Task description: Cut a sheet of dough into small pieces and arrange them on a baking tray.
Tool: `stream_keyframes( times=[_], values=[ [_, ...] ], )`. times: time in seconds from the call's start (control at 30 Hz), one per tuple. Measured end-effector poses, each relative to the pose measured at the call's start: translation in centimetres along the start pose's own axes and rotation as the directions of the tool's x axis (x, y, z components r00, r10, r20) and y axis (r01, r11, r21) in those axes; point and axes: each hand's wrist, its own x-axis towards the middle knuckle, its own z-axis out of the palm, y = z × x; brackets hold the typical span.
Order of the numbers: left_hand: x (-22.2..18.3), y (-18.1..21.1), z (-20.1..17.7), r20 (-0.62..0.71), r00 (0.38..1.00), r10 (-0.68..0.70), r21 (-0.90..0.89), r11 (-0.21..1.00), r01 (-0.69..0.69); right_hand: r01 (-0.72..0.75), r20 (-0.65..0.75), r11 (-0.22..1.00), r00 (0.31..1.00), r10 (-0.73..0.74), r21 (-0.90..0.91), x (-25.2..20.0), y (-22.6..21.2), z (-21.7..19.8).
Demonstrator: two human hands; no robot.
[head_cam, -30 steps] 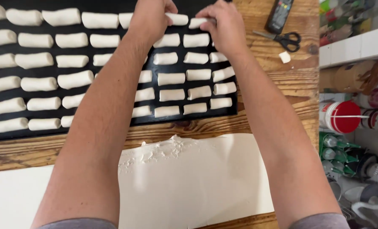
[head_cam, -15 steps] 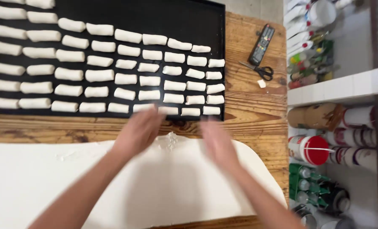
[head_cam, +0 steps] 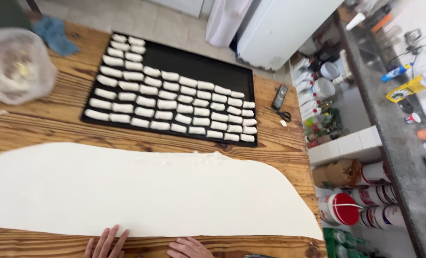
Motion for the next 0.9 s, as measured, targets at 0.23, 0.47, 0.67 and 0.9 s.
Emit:
stream_keyframes(
  times=[0.23,0.47,0.67,0.9],
  values=[
    [2.3,-14.5,-6.4,0.026,0.999,-0.041,0.012,0.999,0.041,0.14,-0.147,0.85,0.958,-0.246,-0.507,16.2,-8.2,7.7],
    [0.1,-32.6,-10.4,0.289,0.954,-0.077,-0.018,0.996,0.086,0.161,0.004,0.904,0.985,-0.173,-0.396,33.5,-17.4,20.8],
    [-0.2,-42.7,-14.3,0.528,0.841,-0.116,-0.008,0.99,0.141,0.12,-0.048,0.922,0.988,-0.148,-0.368,43.9,-22.5,29.0],
    [1.6,-46.9,-9.7,0.583,0.812,-0.007,-0.071,0.996,0.059,-0.168,0.237,0.915,0.934,0.267,-0.368,50.3,-25.0,25.6]
  ],
)
